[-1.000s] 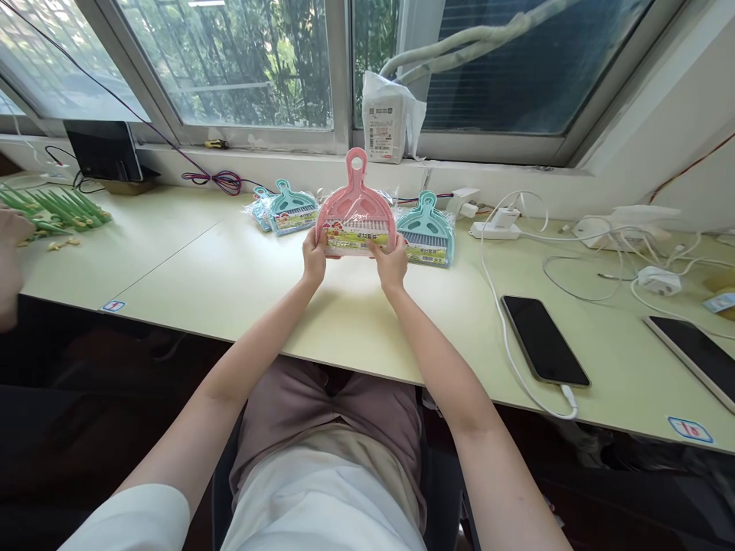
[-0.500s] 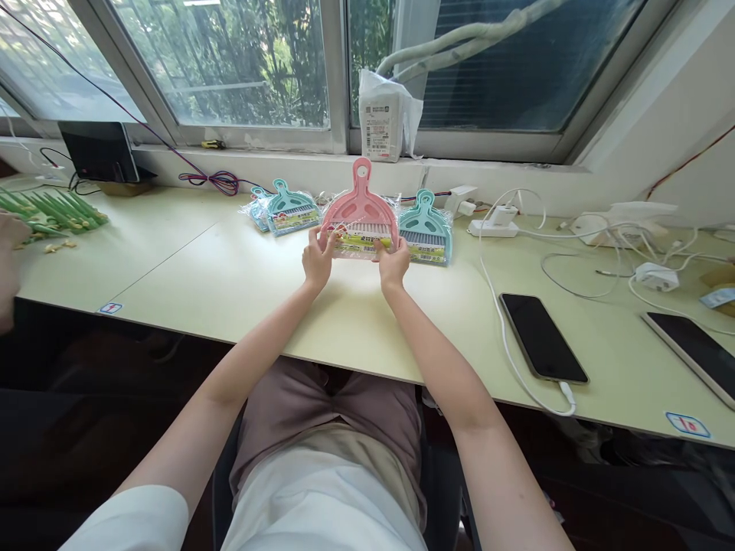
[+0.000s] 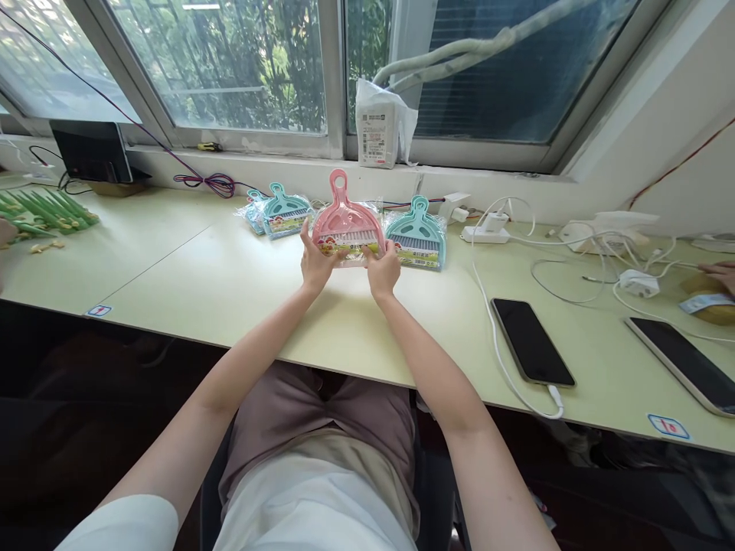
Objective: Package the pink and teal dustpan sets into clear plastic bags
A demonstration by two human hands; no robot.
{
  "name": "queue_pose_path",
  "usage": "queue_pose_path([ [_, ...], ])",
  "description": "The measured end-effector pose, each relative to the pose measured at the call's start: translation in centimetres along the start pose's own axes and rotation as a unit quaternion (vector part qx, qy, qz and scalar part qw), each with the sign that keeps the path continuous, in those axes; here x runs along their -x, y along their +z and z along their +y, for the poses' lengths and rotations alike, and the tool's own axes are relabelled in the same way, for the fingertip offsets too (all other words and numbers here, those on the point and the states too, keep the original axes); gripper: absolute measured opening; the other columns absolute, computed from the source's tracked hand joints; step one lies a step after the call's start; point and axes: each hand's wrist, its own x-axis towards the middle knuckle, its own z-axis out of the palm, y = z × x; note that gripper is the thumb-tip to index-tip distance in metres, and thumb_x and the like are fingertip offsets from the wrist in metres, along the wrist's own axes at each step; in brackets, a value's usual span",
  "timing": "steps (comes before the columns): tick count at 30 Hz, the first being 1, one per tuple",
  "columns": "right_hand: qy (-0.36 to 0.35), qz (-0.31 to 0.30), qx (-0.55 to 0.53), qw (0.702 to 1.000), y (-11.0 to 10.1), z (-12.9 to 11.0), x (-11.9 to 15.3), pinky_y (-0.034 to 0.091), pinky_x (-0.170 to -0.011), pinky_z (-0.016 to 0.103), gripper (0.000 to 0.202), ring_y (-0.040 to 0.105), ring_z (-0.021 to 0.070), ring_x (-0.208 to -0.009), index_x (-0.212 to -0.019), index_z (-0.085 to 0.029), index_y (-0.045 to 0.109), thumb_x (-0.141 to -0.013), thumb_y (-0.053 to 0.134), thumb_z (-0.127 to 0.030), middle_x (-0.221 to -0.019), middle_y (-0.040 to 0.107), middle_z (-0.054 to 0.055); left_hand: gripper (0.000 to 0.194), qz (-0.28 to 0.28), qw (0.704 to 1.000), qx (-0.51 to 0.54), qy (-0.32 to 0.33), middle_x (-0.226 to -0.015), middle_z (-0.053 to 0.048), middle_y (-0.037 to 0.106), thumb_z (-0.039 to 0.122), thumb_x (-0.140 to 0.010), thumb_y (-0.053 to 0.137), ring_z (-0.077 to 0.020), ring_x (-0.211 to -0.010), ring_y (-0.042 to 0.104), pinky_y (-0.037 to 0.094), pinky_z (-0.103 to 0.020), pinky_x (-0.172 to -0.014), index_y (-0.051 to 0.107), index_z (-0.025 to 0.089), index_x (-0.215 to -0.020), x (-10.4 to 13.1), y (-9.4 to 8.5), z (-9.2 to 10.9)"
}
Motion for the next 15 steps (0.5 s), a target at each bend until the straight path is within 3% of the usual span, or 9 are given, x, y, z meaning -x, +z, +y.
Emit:
queue_pose_path([
  [5, -0.012, 0.026, 0.15, 0.988, -0.22, -0.83, 0.54, 0.045, -0.071, 0.035, 0.046, 0.063, 0.0255, -0.073, -0.099, -0.022, 0.055, -0.08, 0.064, -0.063, -0.078, 0.062, 0.002, 0.101, 0.028, 1.0, 0.012, -0.007, -0.147, -0.015, 0.052, 0.042, -0.069, 0.085, -0.0359, -0.128, 0.056, 0.052, -0.043, -0.089, 0.026, 0.03, -0.15, 0.25, 0.27, -0.26],
  [9, -0.028, 0.051, 0.161, 0.985, -0.37, -0.91, 0.58, 0.043, -0.071, 0.035, 0.057, 0.061, 0.0268, -0.076, -0.103, -0.022, 0.055, -0.076, 0.063, -0.072, -0.076, 0.062, 0.003, 0.097, 0.025, 1.0, 0.005, 0.006, -0.149, -0.015, 0.05, 0.038, -0.071, 0.084, -0.0352, -0.129, 0.055, 0.052, -0.043, -0.091, 0.027, 0.031, -0.149, 0.63, 0.33, 0.11],
  [15, 0.017, 0.039, 0.159, 0.986, -0.43, -0.63, 0.18, 0.041, -0.068, 0.033, 0.05, 0.057, 0.0244, -0.071, -0.094, -0.024, 0.054, -0.076, 0.065, -0.069, -0.073, 0.059, 0.0, 0.089, 0.012, 1.0, 0.016, 0.015, -0.148, -0.013, 0.05, 0.03, -0.076, 0.079, -0.032, -0.126, 0.055, 0.049, -0.045, -0.096, 0.029, 0.031, -0.148, 0.85, 0.48, 0.38],
])
